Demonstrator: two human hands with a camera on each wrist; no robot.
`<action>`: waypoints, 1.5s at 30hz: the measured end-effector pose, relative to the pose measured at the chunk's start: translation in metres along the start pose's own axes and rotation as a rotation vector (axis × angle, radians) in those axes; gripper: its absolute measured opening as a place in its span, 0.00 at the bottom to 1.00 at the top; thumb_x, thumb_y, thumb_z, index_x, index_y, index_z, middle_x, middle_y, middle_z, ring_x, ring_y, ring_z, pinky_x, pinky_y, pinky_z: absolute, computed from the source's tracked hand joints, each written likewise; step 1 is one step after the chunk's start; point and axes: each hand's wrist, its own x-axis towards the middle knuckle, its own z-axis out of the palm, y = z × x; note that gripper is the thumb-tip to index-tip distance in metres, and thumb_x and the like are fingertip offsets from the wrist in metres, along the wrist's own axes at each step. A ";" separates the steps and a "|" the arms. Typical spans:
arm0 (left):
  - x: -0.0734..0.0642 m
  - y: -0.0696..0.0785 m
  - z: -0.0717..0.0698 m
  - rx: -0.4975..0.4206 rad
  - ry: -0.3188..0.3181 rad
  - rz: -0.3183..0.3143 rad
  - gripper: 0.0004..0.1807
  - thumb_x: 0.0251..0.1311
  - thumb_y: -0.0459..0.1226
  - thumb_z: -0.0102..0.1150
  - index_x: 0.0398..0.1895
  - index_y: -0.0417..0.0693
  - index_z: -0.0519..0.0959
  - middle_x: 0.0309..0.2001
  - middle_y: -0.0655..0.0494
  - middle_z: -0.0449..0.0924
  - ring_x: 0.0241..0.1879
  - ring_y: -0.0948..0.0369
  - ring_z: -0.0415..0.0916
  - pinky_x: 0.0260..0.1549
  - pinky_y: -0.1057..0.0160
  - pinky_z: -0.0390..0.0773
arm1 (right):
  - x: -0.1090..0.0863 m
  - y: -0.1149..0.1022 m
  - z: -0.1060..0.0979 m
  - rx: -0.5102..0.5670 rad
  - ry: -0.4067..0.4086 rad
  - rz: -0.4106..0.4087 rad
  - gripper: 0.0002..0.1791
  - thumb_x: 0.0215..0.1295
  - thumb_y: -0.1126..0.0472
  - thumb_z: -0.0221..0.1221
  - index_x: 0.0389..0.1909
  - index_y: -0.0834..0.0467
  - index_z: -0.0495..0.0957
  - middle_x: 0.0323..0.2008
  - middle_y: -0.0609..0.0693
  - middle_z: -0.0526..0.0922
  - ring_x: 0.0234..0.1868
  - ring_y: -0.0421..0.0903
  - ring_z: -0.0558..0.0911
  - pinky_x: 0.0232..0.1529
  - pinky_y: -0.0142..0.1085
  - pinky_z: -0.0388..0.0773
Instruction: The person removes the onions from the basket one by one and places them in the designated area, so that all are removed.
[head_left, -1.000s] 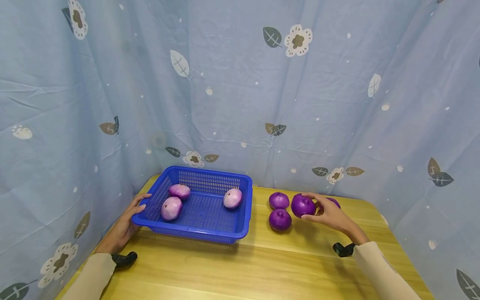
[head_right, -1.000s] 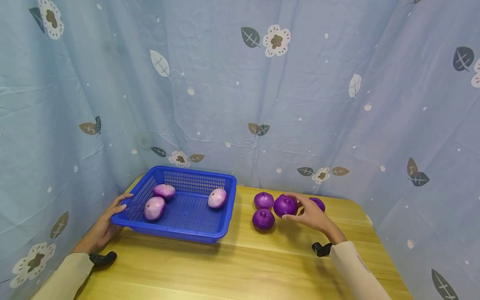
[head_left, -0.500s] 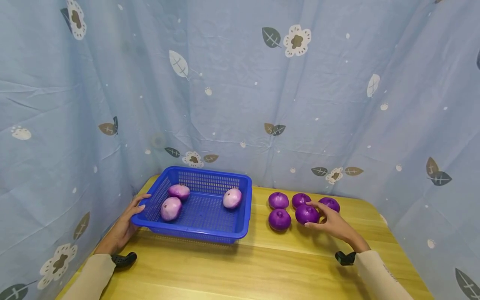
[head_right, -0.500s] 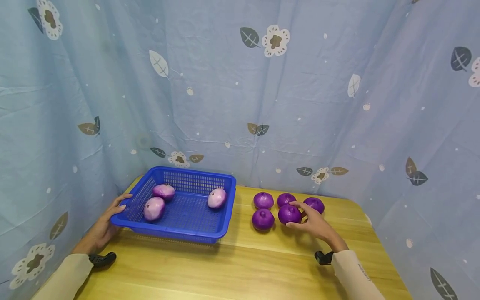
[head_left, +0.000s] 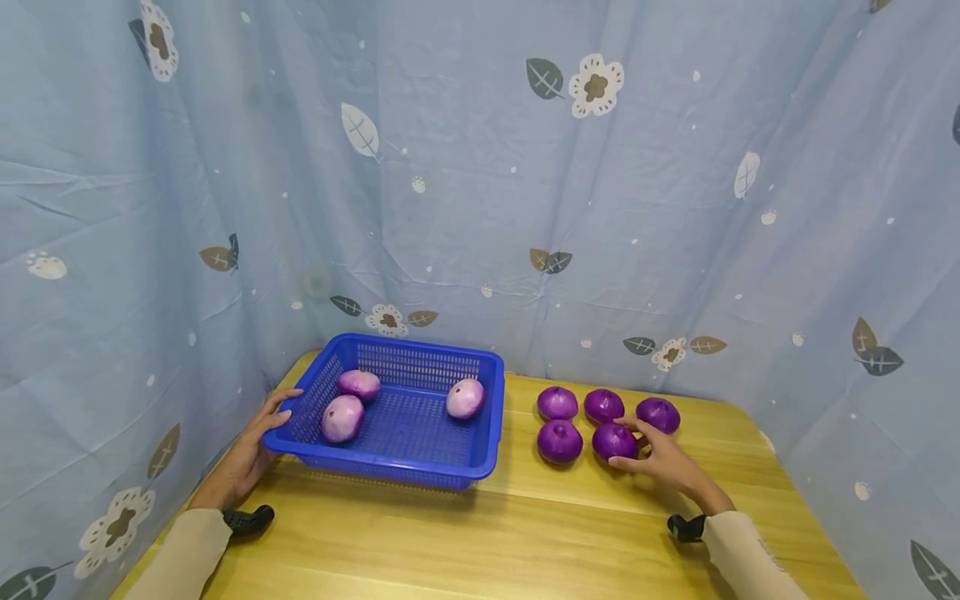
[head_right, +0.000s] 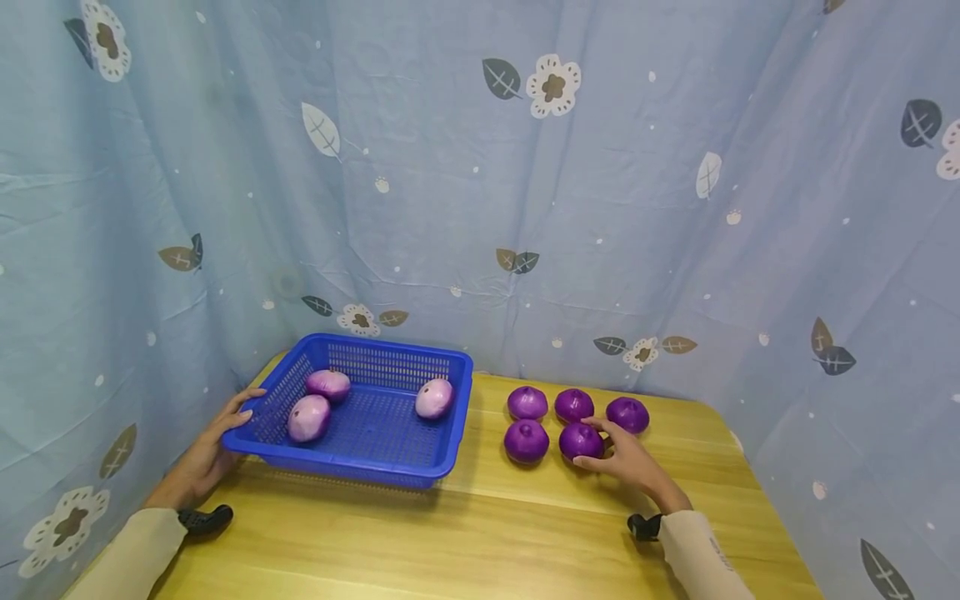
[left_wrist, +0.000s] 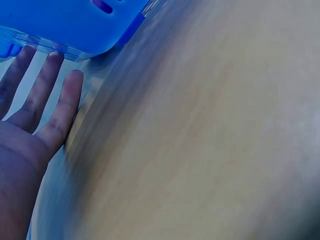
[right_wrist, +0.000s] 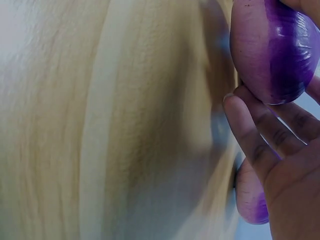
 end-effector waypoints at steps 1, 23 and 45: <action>0.000 0.000 0.000 0.004 -0.002 -0.001 0.25 0.82 0.45 0.38 0.79 0.61 0.57 0.71 0.52 0.50 0.60 0.58 0.76 0.53 0.59 0.81 | 0.000 0.001 0.001 -0.005 0.001 0.003 0.39 0.59 0.47 0.74 0.69 0.56 0.71 0.59 0.57 0.77 0.45 0.50 0.77 0.42 0.37 0.80; -0.001 0.002 -0.001 0.012 0.006 -0.006 0.26 0.82 0.45 0.39 0.79 0.62 0.57 0.72 0.52 0.48 0.59 0.60 0.76 0.53 0.59 0.81 | 0.000 0.000 0.002 -0.003 -0.004 0.003 0.40 0.61 0.47 0.73 0.71 0.58 0.70 0.61 0.60 0.77 0.47 0.50 0.80 0.46 0.40 0.80; 0.000 0.001 0.001 0.039 0.001 0.008 0.26 0.82 0.45 0.38 0.79 0.59 0.57 0.73 0.50 0.47 0.60 0.59 0.74 0.53 0.62 0.80 | 0.024 -0.036 -0.032 -0.024 0.077 -0.075 0.38 0.66 0.45 0.68 0.73 0.53 0.69 0.65 0.61 0.74 0.57 0.64 0.78 0.53 0.54 0.78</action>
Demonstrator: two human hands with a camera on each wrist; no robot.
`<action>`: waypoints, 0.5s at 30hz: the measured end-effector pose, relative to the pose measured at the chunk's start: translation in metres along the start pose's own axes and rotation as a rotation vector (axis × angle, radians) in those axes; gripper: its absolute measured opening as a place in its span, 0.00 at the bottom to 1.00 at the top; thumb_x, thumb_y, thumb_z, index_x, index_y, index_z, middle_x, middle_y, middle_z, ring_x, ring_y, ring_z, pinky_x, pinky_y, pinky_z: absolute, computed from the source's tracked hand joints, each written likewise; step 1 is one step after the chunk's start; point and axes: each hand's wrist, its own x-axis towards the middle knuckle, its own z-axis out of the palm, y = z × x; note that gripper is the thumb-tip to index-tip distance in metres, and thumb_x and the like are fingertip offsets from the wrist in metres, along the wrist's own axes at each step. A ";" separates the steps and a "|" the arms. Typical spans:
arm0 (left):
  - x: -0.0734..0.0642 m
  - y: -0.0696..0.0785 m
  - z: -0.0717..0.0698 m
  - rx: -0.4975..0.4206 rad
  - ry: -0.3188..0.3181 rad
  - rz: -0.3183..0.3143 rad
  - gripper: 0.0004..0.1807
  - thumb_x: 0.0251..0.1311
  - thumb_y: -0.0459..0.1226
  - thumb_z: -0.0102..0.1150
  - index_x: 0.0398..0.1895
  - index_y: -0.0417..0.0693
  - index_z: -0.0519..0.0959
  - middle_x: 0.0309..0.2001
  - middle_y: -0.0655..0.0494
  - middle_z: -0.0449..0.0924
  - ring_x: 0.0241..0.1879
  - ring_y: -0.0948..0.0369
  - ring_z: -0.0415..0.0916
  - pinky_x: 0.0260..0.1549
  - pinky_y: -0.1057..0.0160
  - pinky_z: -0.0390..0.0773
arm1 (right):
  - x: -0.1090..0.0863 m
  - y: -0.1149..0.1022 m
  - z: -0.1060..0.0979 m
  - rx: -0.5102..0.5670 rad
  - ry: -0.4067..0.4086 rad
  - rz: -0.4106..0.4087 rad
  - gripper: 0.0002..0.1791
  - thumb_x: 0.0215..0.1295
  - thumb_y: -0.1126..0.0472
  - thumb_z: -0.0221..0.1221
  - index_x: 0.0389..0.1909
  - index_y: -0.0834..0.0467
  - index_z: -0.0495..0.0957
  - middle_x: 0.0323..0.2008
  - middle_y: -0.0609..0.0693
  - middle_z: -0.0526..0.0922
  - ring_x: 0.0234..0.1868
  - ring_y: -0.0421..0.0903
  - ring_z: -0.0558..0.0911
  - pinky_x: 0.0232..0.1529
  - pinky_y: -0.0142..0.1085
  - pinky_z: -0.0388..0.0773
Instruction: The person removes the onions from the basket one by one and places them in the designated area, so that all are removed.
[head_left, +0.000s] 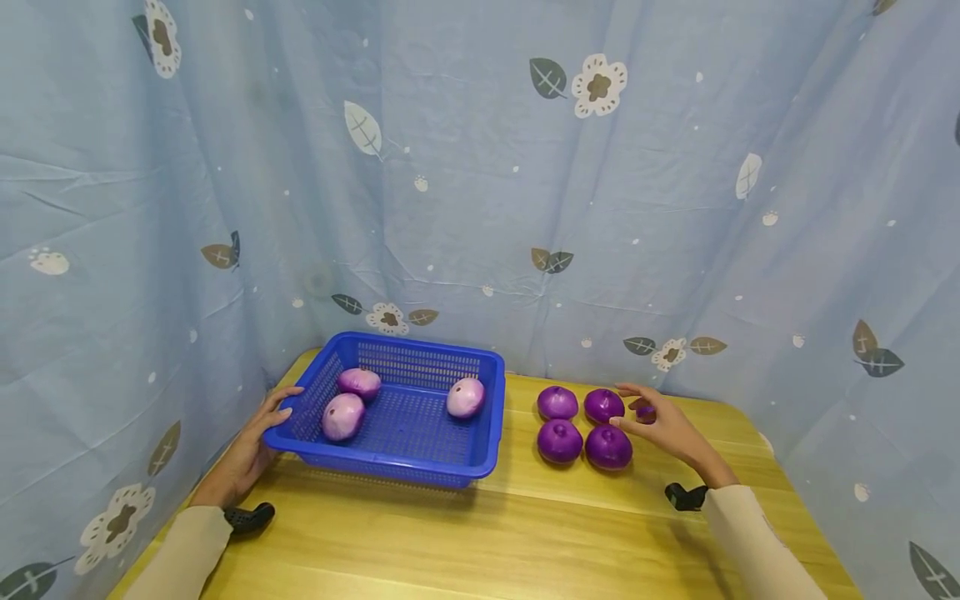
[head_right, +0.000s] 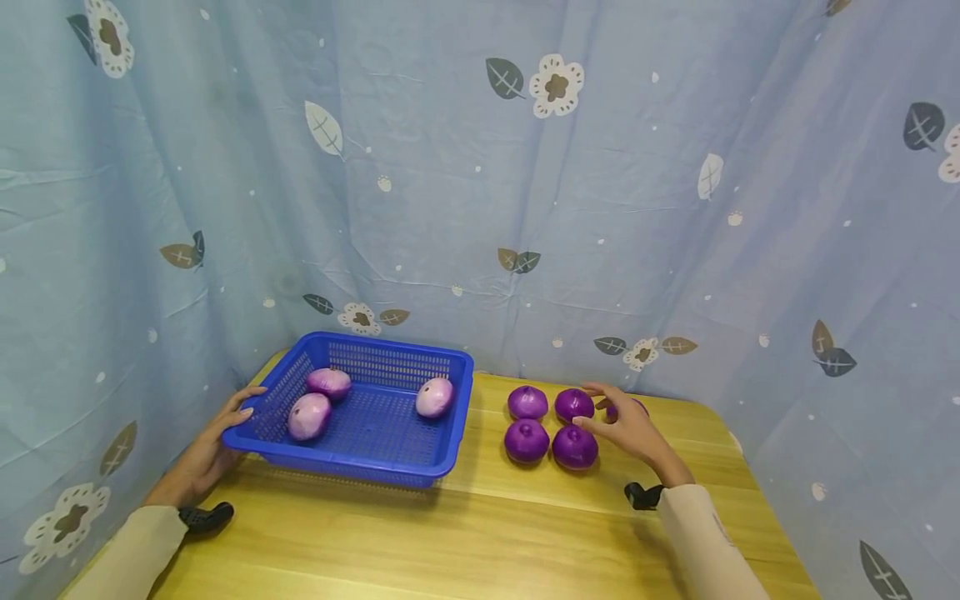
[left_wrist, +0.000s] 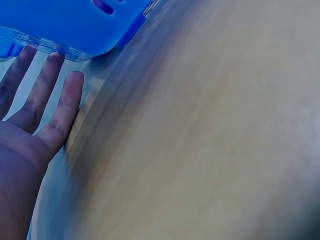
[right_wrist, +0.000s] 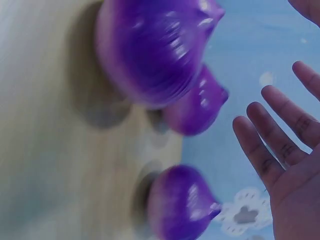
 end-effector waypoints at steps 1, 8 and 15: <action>0.000 0.000 0.000 0.001 -0.004 0.002 0.26 0.82 0.45 0.38 0.79 0.59 0.56 0.73 0.50 0.47 0.61 0.59 0.74 0.53 0.62 0.79 | 0.003 -0.004 0.000 -0.003 -0.004 -0.005 0.37 0.66 0.44 0.68 0.73 0.52 0.69 0.66 0.60 0.74 0.57 0.63 0.78 0.54 0.54 0.78; 0.006 0.002 0.000 -0.008 -0.009 0.004 0.26 0.82 0.46 0.39 0.79 0.58 0.56 0.75 0.49 0.43 0.62 0.57 0.72 0.54 0.61 0.79 | 0.032 -0.031 0.006 0.043 -0.026 -0.068 0.35 0.67 0.46 0.68 0.72 0.47 0.70 0.65 0.52 0.75 0.59 0.60 0.78 0.57 0.55 0.76; 0.002 -0.001 0.000 -0.013 0.003 -0.007 0.26 0.82 0.46 0.39 0.79 0.59 0.58 0.74 0.50 0.46 0.62 0.56 0.73 0.54 0.60 0.80 | 0.055 -0.055 0.027 0.061 -0.065 -0.142 0.34 0.65 0.46 0.70 0.71 0.46 0.72 0.64 0.49 0.77 0.57 0.51 0.79 0.55 0.53 0.78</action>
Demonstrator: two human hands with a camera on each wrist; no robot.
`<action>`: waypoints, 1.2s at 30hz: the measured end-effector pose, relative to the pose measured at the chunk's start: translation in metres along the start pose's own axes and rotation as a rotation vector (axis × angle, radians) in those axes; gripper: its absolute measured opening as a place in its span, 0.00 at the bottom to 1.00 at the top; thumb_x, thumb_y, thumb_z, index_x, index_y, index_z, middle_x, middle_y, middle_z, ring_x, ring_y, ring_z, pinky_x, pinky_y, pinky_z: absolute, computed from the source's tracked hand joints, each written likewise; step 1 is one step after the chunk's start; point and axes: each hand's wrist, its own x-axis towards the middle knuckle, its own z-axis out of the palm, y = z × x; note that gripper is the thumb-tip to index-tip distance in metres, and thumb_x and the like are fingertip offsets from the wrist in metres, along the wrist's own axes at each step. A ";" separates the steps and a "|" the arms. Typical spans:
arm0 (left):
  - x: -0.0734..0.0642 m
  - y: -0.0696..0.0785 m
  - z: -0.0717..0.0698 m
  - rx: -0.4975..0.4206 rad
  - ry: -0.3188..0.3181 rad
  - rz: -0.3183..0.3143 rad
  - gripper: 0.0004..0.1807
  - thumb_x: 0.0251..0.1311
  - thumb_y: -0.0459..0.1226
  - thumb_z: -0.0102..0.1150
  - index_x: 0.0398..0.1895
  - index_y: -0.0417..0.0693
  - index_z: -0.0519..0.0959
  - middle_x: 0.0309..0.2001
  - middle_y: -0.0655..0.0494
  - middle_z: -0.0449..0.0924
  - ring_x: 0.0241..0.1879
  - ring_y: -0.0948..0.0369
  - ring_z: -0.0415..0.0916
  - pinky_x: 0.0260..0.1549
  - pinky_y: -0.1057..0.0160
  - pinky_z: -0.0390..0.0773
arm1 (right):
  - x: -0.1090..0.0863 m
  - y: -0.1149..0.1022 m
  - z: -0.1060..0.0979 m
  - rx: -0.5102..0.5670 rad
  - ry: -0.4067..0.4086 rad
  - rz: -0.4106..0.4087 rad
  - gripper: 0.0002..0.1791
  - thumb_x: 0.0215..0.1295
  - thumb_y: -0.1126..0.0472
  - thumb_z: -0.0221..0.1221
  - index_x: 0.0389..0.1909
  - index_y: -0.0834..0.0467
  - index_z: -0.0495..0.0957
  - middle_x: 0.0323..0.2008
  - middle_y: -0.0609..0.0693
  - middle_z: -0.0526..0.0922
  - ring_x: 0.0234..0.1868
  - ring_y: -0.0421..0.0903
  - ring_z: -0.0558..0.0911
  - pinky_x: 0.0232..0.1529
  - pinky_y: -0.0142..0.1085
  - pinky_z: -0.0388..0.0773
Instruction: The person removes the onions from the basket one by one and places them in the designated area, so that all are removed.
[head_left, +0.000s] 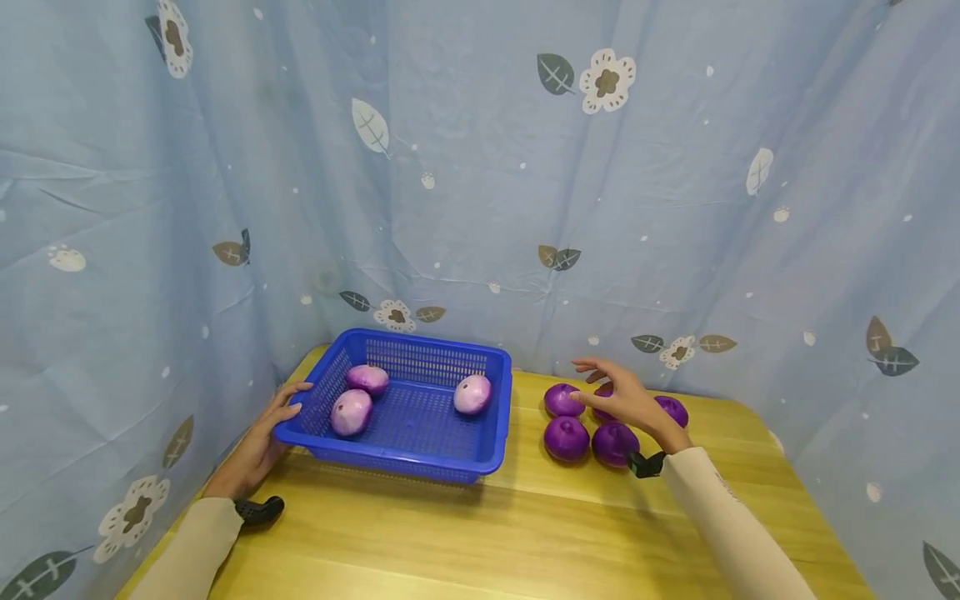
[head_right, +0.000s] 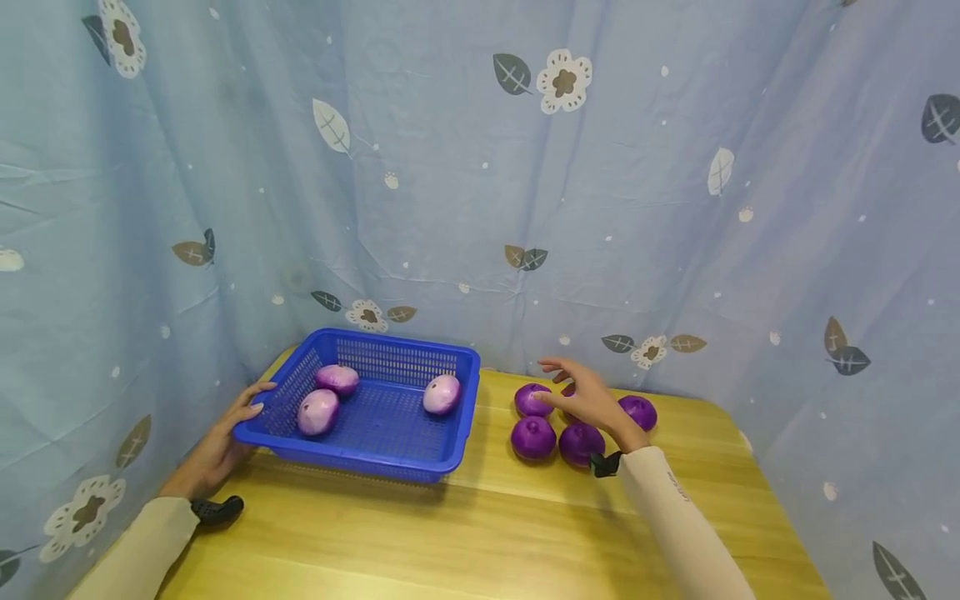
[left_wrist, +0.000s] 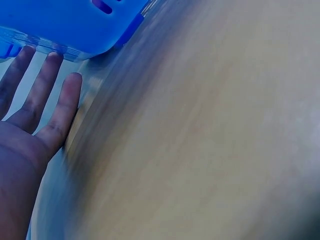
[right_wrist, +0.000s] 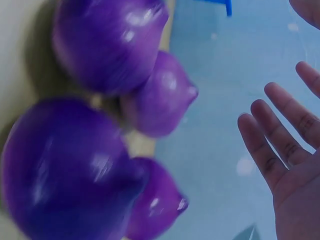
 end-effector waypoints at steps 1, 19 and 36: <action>0.000 -0.001 0.000 -0.002 -0.001 0.000 0.26 0.82 0.46 0.40 0.79 0.60 0.58 0.74 0.50 0.46 0.61 0.56 0.74 0.54 0.60 0.80 | 0.004 -0.003 0.002 -0.011 -0.009 -0.017 0.34 0.65 0.46 0.70 0.71 0.45 0.72 0.64 0.49 0.78 0.57 0.50 0.79 0.55 0.53 0.78; 0.003 -0.001 0.000 -0.019 -0.004 0.013 0.26 0.81 0.45 0.40 0.79 0.58 0.58 0.72 0.52 0.49 0.63 0.56 0.73 0.57 0.58 0.79 | 0.075 -0.059 0.042 -0.032 -0.110 -0.151 0.34 0.62 0.42 0.71 0.68 0.42 0.74 0.60 0.48 0.81 0.55 0.49 0.80 0.53 0.47 0.81; -0.001 -0.002 -0.001 0.003 -0.006 0.015 0.27 0.82 0.45 0.40 0.79 0.55 0.56 0.75 0.48 0.45 0.64 0.55 0.71 0.57 0.60 0.78 | 0.121 -0.110 0.111 0.004 -0.292 -0.245 0.35 0.63 0.44 0.70 0.70 0.49 0.74 0.60 0.45 0.80 0.55 0.49 0.80 0.52 0.47 0.81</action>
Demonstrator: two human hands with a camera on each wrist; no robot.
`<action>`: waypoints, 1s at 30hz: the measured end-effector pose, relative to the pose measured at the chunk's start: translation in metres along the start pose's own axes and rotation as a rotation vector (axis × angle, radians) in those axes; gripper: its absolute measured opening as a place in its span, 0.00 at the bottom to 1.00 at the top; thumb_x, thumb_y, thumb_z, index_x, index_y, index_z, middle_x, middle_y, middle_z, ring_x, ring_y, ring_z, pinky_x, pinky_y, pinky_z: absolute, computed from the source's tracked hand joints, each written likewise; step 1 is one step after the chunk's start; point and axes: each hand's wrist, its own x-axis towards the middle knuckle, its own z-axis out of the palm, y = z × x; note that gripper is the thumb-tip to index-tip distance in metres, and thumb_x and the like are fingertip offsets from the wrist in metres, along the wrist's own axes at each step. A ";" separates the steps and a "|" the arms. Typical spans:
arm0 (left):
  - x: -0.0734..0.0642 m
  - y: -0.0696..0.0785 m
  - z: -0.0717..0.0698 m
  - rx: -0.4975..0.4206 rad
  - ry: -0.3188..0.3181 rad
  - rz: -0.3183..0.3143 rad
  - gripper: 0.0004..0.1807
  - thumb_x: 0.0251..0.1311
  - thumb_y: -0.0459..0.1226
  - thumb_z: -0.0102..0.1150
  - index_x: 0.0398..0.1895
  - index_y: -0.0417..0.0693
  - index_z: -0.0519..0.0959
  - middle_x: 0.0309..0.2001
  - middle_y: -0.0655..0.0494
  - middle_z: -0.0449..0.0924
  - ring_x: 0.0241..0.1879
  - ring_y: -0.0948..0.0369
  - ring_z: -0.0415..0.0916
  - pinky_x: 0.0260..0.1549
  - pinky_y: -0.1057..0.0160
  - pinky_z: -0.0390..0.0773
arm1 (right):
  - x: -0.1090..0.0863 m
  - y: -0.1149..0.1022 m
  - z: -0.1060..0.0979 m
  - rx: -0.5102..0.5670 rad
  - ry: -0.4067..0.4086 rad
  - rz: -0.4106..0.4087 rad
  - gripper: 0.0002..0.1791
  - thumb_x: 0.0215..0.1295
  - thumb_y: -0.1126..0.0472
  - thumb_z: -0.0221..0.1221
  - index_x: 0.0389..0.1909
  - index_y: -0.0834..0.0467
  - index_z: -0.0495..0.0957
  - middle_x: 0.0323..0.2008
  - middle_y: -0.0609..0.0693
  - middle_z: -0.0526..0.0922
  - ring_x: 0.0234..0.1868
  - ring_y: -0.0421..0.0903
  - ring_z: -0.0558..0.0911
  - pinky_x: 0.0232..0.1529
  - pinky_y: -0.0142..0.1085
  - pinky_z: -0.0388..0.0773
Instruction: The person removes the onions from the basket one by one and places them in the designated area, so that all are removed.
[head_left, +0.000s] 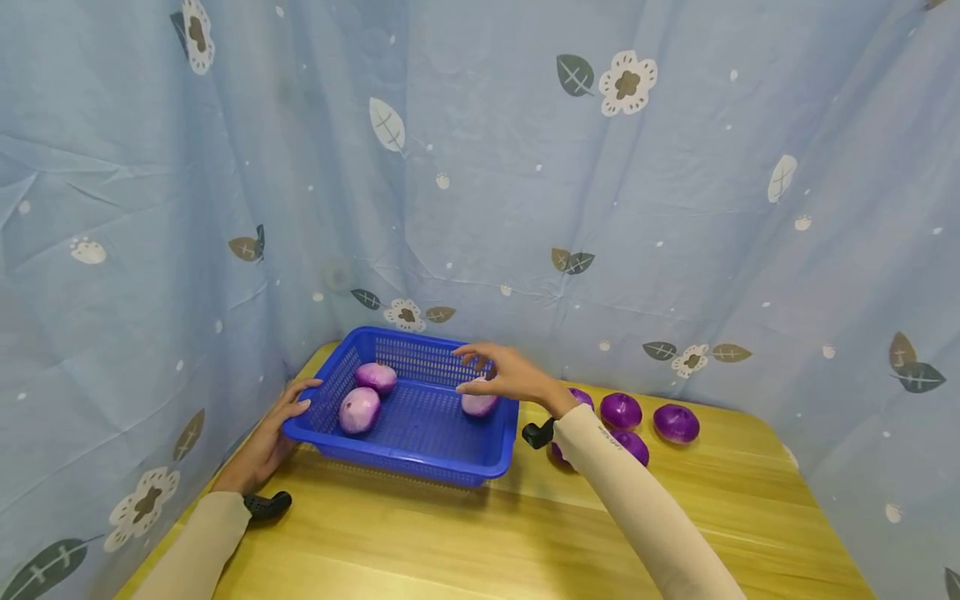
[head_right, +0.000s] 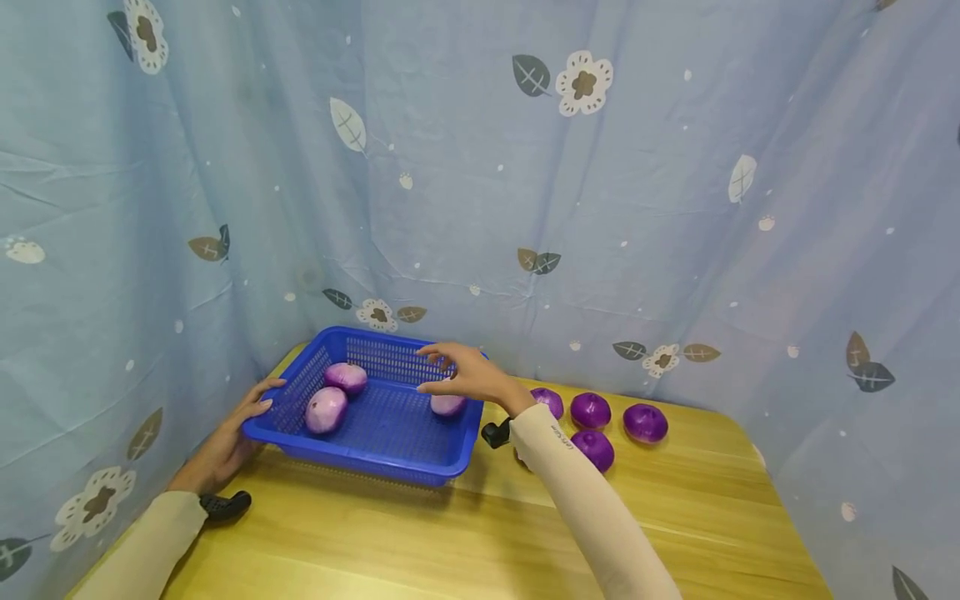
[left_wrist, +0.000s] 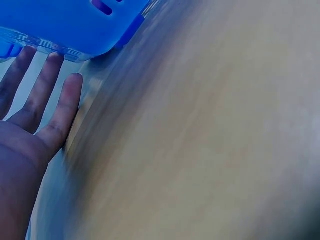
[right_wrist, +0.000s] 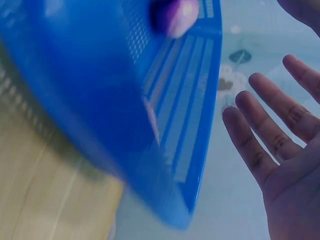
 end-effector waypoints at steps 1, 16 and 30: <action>0.000 0.000 0.000 -0.005 0.002 0.000 0.27 0.82 0.45 0.40 0.79 0.56 0.57 0.74 0.49 0.46 0.64 0.56 0.72 0.57 0.60 0.78 | 0.005 -0.002 0.004 0.004 -0.010 -0.002 0.35 0.63 0.45 0.70 0.70 0.50 0.74 0.59 0.45 0.80 0.55 0.48 0.80 0.52 0.46 0.81; 0.001 0.000 0.001 -0.002 -0.011 0.021 0.25 0.82 0.43 0.38 0.78 0.55 0.58 0.72 0.48 0.50 0.62 0.53 0.73 0.55 0.61 0.79 | 0.054 -0.026 0.054 -0.021 -0.117 -0.010 0.33 0.63 0.41 0.70 0.68 0.44 0.75 0.57 0.44 0.82 0.53 0.41 0.81 0.54 0.40 0.80; 0.003 0.000 0.000 -0.024 0.002 0.026 0.24 0.81 0.42 0.39 0.76 0.53 0.60 0.71 0.48 0.54 0.61 0.52 0.74 0.54 0.59 0.80 | 0.091 -0.031 0.099 0.033 -0.182 -0.107 0.33 0.62 0.52 0.73 0.65 0.59 0.76 0.61 0.58 0.81 0.54 0.58 0.84 0.57 0.42 0.79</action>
